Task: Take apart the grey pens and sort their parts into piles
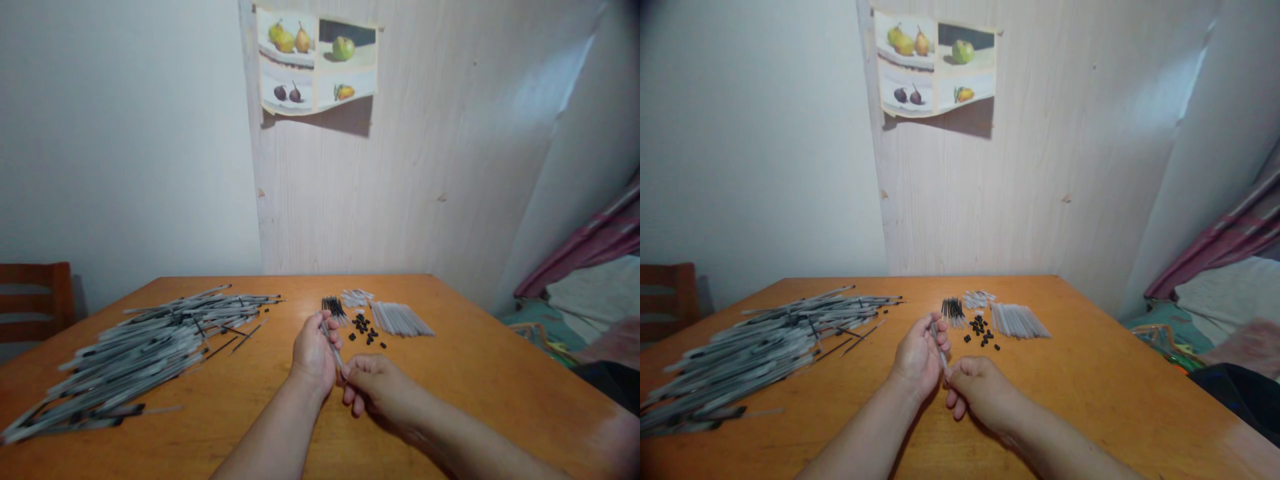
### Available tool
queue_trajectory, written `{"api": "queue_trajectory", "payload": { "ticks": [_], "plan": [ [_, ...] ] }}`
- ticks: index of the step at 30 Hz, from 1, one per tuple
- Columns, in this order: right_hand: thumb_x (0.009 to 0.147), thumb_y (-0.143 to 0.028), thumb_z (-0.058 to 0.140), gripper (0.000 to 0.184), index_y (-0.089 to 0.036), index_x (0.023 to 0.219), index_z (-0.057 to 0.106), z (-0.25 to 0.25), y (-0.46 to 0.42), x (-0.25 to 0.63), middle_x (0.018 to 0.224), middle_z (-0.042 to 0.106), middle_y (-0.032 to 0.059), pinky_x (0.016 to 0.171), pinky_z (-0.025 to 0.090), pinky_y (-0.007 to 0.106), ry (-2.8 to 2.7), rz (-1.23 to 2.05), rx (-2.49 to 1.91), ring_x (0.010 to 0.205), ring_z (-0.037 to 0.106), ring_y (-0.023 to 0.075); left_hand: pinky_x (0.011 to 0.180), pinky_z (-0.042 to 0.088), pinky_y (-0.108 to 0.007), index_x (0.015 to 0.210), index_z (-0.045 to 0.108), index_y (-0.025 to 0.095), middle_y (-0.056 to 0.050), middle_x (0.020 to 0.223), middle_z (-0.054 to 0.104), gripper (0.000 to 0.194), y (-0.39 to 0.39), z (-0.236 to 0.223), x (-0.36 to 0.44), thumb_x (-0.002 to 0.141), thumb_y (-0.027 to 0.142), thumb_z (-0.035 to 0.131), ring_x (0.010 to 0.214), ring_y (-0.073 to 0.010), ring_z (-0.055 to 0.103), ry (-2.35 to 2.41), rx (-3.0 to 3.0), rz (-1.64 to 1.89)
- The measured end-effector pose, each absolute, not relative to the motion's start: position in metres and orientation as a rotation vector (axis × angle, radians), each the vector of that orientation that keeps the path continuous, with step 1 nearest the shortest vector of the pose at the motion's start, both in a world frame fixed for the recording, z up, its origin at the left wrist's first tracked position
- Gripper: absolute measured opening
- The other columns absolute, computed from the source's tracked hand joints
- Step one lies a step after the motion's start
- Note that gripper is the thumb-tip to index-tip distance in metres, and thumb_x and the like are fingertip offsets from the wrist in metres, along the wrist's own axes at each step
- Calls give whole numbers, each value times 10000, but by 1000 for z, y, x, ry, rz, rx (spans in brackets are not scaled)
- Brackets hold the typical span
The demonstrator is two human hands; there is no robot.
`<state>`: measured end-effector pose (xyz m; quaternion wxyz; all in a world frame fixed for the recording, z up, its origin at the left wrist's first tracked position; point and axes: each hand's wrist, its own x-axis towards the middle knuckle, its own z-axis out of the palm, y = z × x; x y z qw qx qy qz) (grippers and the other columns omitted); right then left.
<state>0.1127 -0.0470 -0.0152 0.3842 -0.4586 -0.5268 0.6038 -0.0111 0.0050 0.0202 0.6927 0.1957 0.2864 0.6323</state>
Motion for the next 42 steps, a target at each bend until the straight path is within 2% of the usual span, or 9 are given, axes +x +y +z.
{"api": "queue_trajectory", "payload": {
  "ticks": [5, 10, 16, 24, 29, 33, 36, 39, 42],
  "plan": [
    [798, -594, 673, 456, -145, 849, 607, -12, -44, 125, 612, 657, 5, 412, 152, 200, -1205, 1614, -1116, 423, 508, 54, 602, 484, -229, 1078, 619, 134, -83, 861, 684, 257, 1, 14, -7, 884, 296, 569, 663, -130, 615, 691, 601, 1294],
    [828, -605, 655, 461, -148, 883, 621, -10, -41, 138, 626, 656, 9, 398, 203, 181, -1155, 1618, -1086, 443, 522, 61, 655, 505, -215, 1077, 624, 148, -92, 927, 698, 240, -4, 12, -7, 852, 227, 652, 730, -127, 646, 660, 786, 1176],
    [853, -579, 644, 449, -133, 904, 645, -7, -43, 140, 648, 672, 23, 414, 312, 165, -1170, 1652, -1032, 475, 566, 74, 717, 542, -243, 1088, 603, 164, -101, 1003, 696, 213, -4, 15, -10, 884, 214, 636, 775, -132, 666, 661, 799, 1190],
    [837, -589, 655, 428, -173, 802, 557, -18, -36, 143, 650, 664, 8, 408, 277, 187, -1235, 1458, -1088, 450, 535, 75, 734, 553, -240, 992, 598, 162, -94, 991, 694, 121, -5, 14, -7, 900, 231, 635, 853, -144, 677, 715, 783, 1214],
    [819, -547, 678, 388, -199, 764, 515, -26, -32, 143, 608, 602, -29, 484, 356, 232, -1321, 1270, -1149, 472, 495, 85, 718, 555, -243, 957, 595, 167, -88, 928, 696, 174, -5, 13, -6, 869, 277, 697, 824, -150, 682, 783, 758, 1238],
    [828, -492, 666, 333, -220, 760, 485, -24, -33, 141, 543, 487, -67, 468, 268, 239, -1383, 1153, -1157, 466, 380, 84, 718, 561, -251, 953, 586, 170, -92, 921, 701, 214, -4, 12, -5, 849, 294, 726, 827, -155, 686, 811, 737, 1237],
    [772, -483, 719, 367, -232, 741, 453, -22, -33, 139, 556, 439, -78, 469, 239, 239, -1380, 1096, -1180, 487, 346, 84, 706, 563, -250, 945, 582, 173, -92, 913, 701, 233, -3, 10, -3, 838, 308, 739, 809, -152, 684, 818, 723, 1231],
    [770, -546, 713, 415, -240, 762, 434, -22, -33, 138, 559, 467, -79, 470, 266, 237, -1374, 1122, -1172, 479, 389, 90, 679, 555, -235, 938, 579, 173, -90, 901, 697, 234, -2, 8, -3, 839, 315, 737, 798, -148, 679, 814, 722, 1233],
    [856, -675, 548, 457, -222, 824, 494, -25, -31, 141, 594, 585, -37, 458, 291, 237, -1429, 1190, -1217, 455, 482, 100, 687, 555, -232, 932, 573, 173, -76, 888, 689, 205, -1, 6, -3, 856, 297, 717, 790, -138, 671, 801, 713, 1248]
  ]
}}
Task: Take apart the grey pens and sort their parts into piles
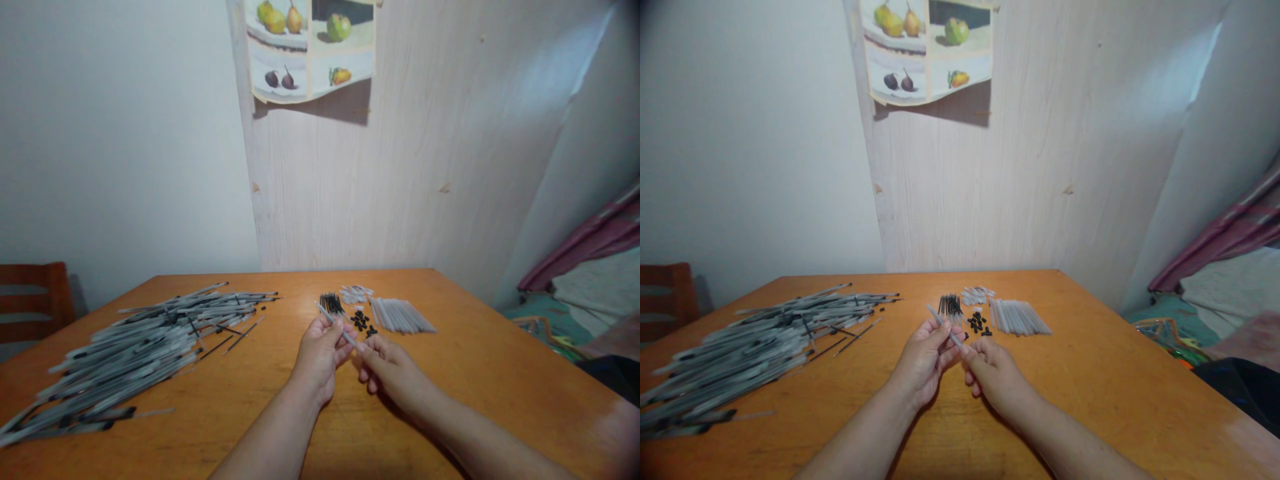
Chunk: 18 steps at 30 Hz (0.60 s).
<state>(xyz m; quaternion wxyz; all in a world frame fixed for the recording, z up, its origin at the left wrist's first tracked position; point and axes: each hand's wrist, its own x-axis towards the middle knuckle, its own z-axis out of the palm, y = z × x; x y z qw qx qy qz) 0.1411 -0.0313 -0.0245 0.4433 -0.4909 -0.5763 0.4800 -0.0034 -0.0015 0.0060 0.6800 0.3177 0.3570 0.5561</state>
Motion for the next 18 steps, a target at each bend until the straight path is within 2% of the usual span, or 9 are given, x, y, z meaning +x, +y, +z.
{"api": "queue_trajectory", "payload": {
  "ticks": [3, 7, 14, 16, 18],
  "plan": [
    [893, -713, 440, 530, -196, 856, 549, -28, -30, 145, 617, 636, -3, 455, 301, 233, -1475, 1235, -1228, 449, 523, 102, 698, 556, -236, 930, 570, 174, -68, 892, 683, 198, -1, 4, -4, 858, 288, 714, 786, -130, 665, 805, 708, 1258],
    [858, -646, 566, 449, -206, 790, 516, -28, -30, 145, 612, 621, -18, 479, 338, 233, -1439, 1200, -1233, 468, 511, 95, 677, 550, -235, 910, 569, 174, -77, 894, 686, 233, -1, 4, -3, 835, 311, 742, 783, -139, 670, 824, 696, 1261],
    [759, -538, 733, 431, -248, 789, 415, -24, -31, 139, 526, 424, -107, 458, 221, 232, -1363, 1248, -1114, 453, 338, 80, 677, 547, -230, 911, 578, 173, -73, 854, 688, 228, -4, 7, -2, 835, 313, 742, 778, -141, 675, 842, 682, 1255],
    [772, -554, 720, 422, -241, 809, 440, -22, -32, 139, 560, 472, -92, 465, 256, 232, -1386, 1240, -1144, 467, 381, 82, 678, 547, -227, 919, 580, 174, -75, 867, 688, 226, -3, 7, -3, 834, 305, 743, 787, -141, 676, 843, 676, 1264],
    [836, -608, 628, 412, -222, 816, 485, -20, -33, 141, 613, 558, -52, 483, 312, 237, -1432, 1211, -1191, 484, 450, 88, 683, 547, -227, 914, 576, 174, -77, 879, 688, 225, -2, 5, -3, 835, 304, 742, 790, -140, 675, 843, 673, 1273]
  ]
}}
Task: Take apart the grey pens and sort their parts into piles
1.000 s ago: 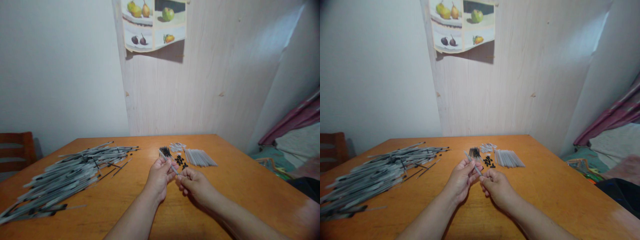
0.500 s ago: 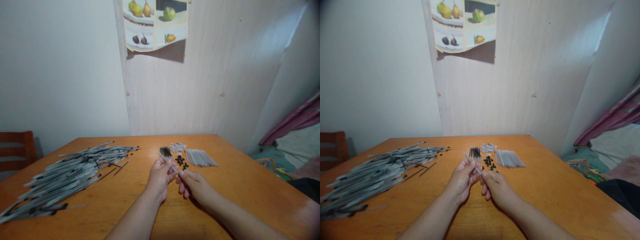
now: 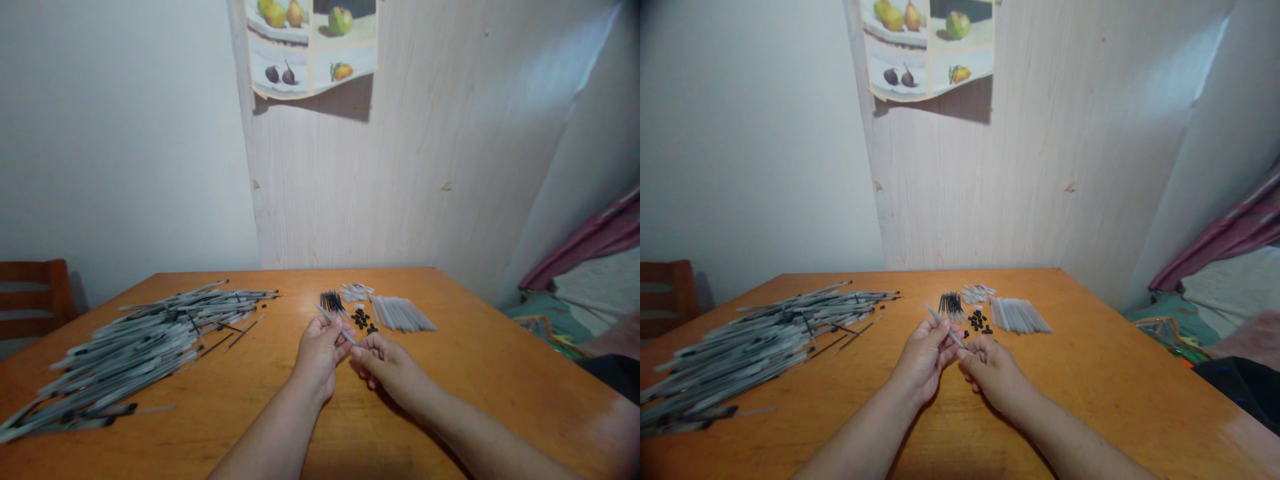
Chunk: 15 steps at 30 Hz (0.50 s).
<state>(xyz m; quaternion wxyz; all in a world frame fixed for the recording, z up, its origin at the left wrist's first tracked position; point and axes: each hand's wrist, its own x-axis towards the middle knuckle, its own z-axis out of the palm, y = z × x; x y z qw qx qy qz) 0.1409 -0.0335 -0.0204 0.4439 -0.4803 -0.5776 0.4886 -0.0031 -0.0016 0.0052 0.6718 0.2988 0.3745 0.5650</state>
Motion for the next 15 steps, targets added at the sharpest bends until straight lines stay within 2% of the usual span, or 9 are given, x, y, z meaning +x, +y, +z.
{"api": "queue_trajectory", "payload": {
  "ticks": [2, 4, 11, 15],
  "plan": [
    [893, -651, 508, 452, -206, 812, 518, -19, -34, 142, 644, 615, -14, 493, 342, 243, -1472, 1195, -1219, 487, 497, 94, 690, 547, -226, 903, 566, 174, -75, 882, 687, 219, 0, 4, -3, 840, 297, 736, 783, -134, 670, 845, 673, 1277],
    [901, -660, 478, 473, -201, 801, 525, -19, -34, 143, 629, 625, -7, 485, 342, 240, -1484, 1186, -1232, 472, 503, 94, 702, 549, -230, 901, 561, 173, -72, 885, 686, 195, 0, 4, -3, 853, 278, 719, 781, -129, 669, 849, 672, 1276],
    [793, -558, 690, 403, -231, 813, 455, -21, -32, 140, 568, 537, -73, 462, 316, 227, -1387, 1235, -1160, 461, 438, 85, 706, 559, -240, 921, 568, 174, -69, 871, 683, 144, -3, 7, -1, 881, 257, 678, 787, -138, 677, 881, 670, 1254],
    [808, -572, 672, 404, -233, 836, 455, -20, -32, 140, 559, 508, -84, 455, 301, 224, -1413, 1232, -1147, 463, 429, 86, 692, 556, -220, 912, 561, 169, -69, 867, 685, 135, -2, 6, -2, 889, 247, 668, 775, -125, 673, 895, 658, 1266]
  ]
}}
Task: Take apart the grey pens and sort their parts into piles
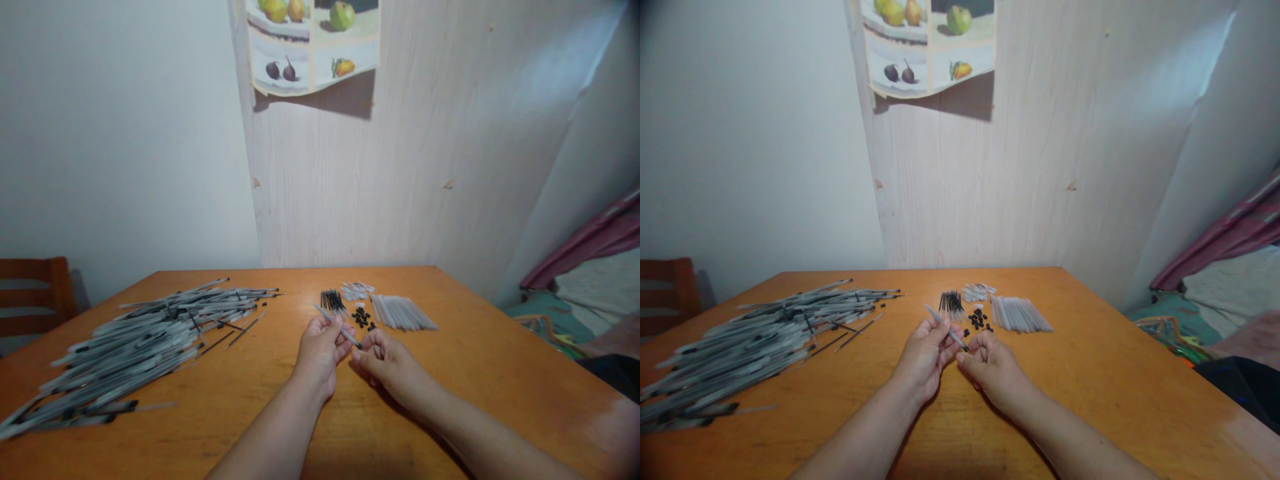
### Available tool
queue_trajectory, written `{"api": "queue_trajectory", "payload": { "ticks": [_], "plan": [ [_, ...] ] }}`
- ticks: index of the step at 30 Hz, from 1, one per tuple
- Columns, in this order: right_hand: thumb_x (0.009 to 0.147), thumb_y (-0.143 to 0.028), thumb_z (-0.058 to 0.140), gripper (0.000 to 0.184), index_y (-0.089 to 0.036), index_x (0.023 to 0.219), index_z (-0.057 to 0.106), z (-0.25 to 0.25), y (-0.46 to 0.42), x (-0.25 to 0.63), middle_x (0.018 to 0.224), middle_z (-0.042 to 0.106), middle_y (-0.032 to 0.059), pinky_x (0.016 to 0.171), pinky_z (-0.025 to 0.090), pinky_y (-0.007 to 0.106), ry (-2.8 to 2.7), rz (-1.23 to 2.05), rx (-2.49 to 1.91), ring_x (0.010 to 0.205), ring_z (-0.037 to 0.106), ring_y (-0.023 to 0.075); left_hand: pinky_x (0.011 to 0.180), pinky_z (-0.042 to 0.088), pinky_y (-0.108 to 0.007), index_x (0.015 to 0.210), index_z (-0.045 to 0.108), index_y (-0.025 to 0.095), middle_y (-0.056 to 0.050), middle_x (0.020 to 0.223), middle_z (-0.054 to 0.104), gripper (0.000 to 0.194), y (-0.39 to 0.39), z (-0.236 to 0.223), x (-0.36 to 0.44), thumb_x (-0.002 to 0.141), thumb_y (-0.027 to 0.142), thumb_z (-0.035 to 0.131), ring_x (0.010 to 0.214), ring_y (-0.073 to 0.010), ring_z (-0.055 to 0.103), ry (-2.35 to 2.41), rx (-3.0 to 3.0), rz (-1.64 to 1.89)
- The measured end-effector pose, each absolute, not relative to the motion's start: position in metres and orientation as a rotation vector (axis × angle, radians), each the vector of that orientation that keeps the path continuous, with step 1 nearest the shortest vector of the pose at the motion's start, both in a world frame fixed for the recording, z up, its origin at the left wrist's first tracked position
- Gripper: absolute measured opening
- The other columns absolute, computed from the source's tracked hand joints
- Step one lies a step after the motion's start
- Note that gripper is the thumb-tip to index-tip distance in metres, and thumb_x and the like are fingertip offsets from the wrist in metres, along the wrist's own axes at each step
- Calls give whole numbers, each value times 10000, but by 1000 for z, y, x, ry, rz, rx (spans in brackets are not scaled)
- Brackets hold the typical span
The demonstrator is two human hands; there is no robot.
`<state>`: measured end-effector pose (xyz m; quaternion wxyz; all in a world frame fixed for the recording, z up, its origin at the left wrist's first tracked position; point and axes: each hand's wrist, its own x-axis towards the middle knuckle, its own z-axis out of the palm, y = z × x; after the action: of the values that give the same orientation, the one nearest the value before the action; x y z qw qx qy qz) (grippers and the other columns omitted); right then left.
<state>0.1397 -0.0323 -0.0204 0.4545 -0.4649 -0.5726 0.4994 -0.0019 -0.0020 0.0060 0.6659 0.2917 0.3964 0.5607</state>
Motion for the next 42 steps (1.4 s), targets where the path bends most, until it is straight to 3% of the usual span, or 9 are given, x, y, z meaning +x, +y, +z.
{"api": "queue_trajectory", "payload": {
  "ticks": [5, 14, 21, 29, 37, 42],
  "plan": [
    [911, -619, 480, 429, -203, 811, 508, -22, -33, 143, 618, 600, -22, 476, 354, 238, -1503, 1147, -1268, 471, 500, 94, 670, 550, -201, 911, 562, 161, -67, 855, 684, 183, 1, 3, -2, 869, 271, 702, 731, -105, 656, 886, 647, 1284],
    [842, -488, 661, 327, -232, 825, 459, -33, -27, 142, 549, 481, -90, 444, 255, 222, -1444, 1149, -1150, 458, 378, 80, 649, 560, -217, 892, 531, 167, -58, 822, 681, 176, -3, 6, 1, 884, 258, 681, 656, -91, 638, 943, 623, 1276],
    [939, -574, 456, 403, -200, 802, 517, -27, -30, 144, 628, 599, -17, 473, 347, 236, -1526, 1092, -1277, 476, 494, 94, 639, 554, -207, 875, 529, 163, -56, 807, 674, 179, -2, 6, 0, 883, 252, 684, 647, -86, 627, 952, 612, 1286],
    [837, -447, 631, 281, -224, 786, 467, -28, -29, 141, 553, 498, -77, 451, 270, 225, -1442, 1126, -1190, 459, 391, 82, 618, 543, -198, 844, 510, 170, -47, 775, 672, 227, -1, 5, 1, 871, 288, 702, 603, -74, 600, 963, 621, 1285],
    [811, -338, 619, 170, -223, 785, 496, -29, -28, 145, 588, 474, -67, 488, 287, 230, -1563, 916, -1338, 520, 407, 99, 584, 532, -176, 840, 507, 171, -39, 755, 664, 191, 6, 4, -3, 901, 261, 664, 576, -65, 594, 999, 590, 1329],
    [842, -344, 579, 130, -217, 820, 565, -23, -24, 158, 639, 564, -31, 545, 332, 249, -1711, 644, -1524, 582, 489, 129, 581, 541, -174, 845, 503, 171, -36, 740, 657, 183, 11, 4, -8, 908, 244, 658, 572, -65, 602, 996, 525, 1369]
  ]
}}
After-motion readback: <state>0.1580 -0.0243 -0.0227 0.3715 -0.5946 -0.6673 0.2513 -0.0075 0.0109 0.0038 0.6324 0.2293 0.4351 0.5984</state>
